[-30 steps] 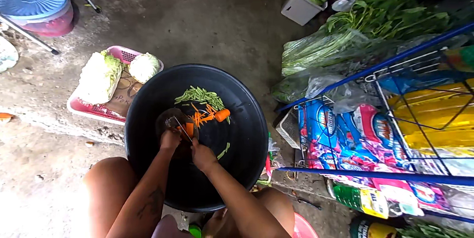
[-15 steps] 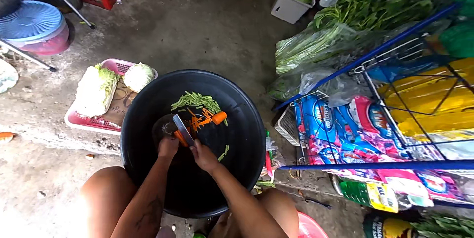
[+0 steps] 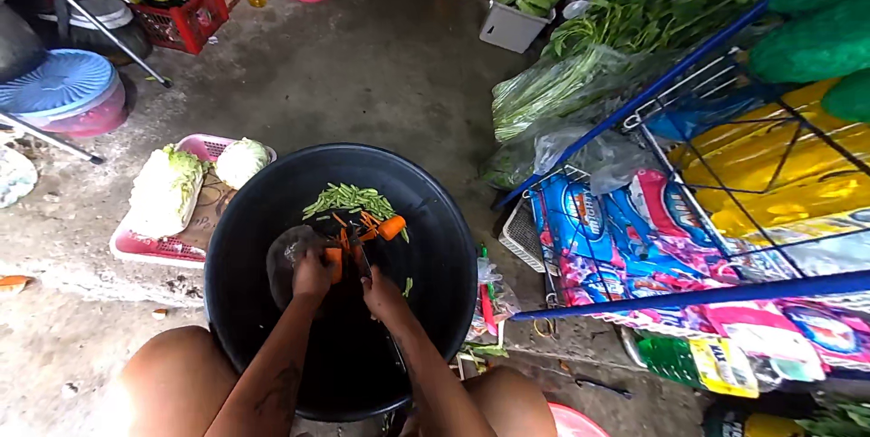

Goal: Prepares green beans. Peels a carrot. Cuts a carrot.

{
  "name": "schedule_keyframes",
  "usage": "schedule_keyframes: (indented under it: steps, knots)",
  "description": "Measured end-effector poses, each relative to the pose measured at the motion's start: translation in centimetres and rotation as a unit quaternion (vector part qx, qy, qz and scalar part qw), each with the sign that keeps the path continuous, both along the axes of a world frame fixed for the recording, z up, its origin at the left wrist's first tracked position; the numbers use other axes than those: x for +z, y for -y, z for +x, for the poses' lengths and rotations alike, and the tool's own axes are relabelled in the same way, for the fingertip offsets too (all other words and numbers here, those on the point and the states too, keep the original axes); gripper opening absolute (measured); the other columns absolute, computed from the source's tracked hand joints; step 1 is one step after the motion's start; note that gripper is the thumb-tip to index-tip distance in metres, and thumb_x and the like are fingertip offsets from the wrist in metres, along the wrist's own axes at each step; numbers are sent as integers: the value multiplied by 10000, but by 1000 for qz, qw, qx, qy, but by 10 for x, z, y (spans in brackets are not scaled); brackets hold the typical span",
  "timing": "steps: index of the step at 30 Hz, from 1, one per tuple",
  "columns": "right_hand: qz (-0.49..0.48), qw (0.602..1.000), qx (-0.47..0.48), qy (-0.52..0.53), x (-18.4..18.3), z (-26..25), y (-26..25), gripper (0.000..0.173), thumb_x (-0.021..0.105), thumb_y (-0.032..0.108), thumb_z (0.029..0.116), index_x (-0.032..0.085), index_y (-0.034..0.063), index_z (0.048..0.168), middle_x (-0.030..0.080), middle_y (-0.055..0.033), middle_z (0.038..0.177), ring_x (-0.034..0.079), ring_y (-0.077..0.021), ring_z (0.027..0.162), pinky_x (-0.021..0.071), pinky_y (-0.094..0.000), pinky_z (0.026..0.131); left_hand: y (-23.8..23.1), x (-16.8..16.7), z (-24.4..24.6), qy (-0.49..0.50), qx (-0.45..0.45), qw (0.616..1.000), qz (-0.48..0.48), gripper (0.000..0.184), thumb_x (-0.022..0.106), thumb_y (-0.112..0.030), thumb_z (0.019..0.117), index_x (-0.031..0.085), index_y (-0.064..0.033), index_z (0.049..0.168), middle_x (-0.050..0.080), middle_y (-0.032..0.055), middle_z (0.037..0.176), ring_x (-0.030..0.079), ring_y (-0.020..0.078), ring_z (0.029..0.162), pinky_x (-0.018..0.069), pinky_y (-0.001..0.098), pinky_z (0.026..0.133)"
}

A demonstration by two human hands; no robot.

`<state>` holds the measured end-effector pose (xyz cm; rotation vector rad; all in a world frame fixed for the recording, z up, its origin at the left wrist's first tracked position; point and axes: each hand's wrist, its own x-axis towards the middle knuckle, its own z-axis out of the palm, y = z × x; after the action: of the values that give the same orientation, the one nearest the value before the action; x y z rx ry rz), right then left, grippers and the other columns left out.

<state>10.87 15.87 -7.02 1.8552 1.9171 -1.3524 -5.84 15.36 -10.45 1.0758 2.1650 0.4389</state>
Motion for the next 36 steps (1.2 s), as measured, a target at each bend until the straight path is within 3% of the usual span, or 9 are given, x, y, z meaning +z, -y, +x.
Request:
schedule_keyframes:
  steps: [3,7,11,14,18,22,28,34,36]
  knots:
    - [-6,1000,0,6,0,-4,0,466,361,345,1134,376,112,1537,667,-202,1204,728,-311,931,597,-469,817,-6,3,17,-4,17,1000,-17,664,712,-300,953,430,-42,1495,612,242,1360,632,397,1236,514,562,1039]
    - [-17,1000,7,-11,-1,-3,2,462,374,326,1132,374,103,1536,659,-204,1223,725,-314,950,593,-473,832,-12,1,29,29,42,999,-16,781,718,-259,950,279,-49,1561,633,252,1313,661,395,1190,525,563,1016]
    - [-22,999,34,-25,-2,-1,2,469,379,334,1133,367,120,1550,655,-211,1220,718,-323,955,586,-481,831,-11,2,26,33,76,996,26,618,749,-207,903,487,-41,1438,619,263,1322,640,406,1203,523,570,1010]
    - [-2,998,59,-14,1,-4,5,460,371,334,1133,383,117,1538,661,-211,1242,720,-334,1014,585,-499,875,-5,14,10,-57,83,994,31,658,742,-175,887,474,-1,1462,443,309,1497,526,467,1327,485,569,1071]
    - [0,996,85,10,3,-9,10,444,373,333,1130,403,130,1524,664,-199,1272,695,-351,1119,560,-535,939,2,5,-4,-140,40,989,2,665,727,-191,905,449,11,1473,396,326,1520,479,488,1368,471,552,1093]
    - [11,994,103,30,2,-13,14,457,368,328,1130,397,121,1537,667,-189,1299,664,-349,1207,538,-543,994,7,5,0,-65,45,996,35,794,812,-347,884,442,18,1484,409,327,1516,478,455,1384,444,527,1132]
    - [25,993,109,36,1,-14,17,428,377,326,1130,433,131,1506,681,-186,1269,670,-355,1198,539,-552,988,15,-6,-15,47,73,996,11,530,658,-181,979,496,-26,1459,619,230,1360,607,378,1269,476,559,1085]
    - [46,990,131,38,-7,-19,18,430,368,327,1131,435,130,1508,688,-195,1244,675,-361,1184,541,-551,986,24,-8,-11,125,108,986,33,588,688,-168,975,437,-15,1484,671,226,1271,675,354,1157,531,524,1013]
    - [45,989,132,48,-10,-19,18,440,363,336,1132,425,132,1517,690,-192,1242,677,-362,1183,543,-546,987,27,-5,-5,105,110,987,54,657,738,-242,958,431,-3,1487,625,246,1337,645,364,1207,519,520,1037]
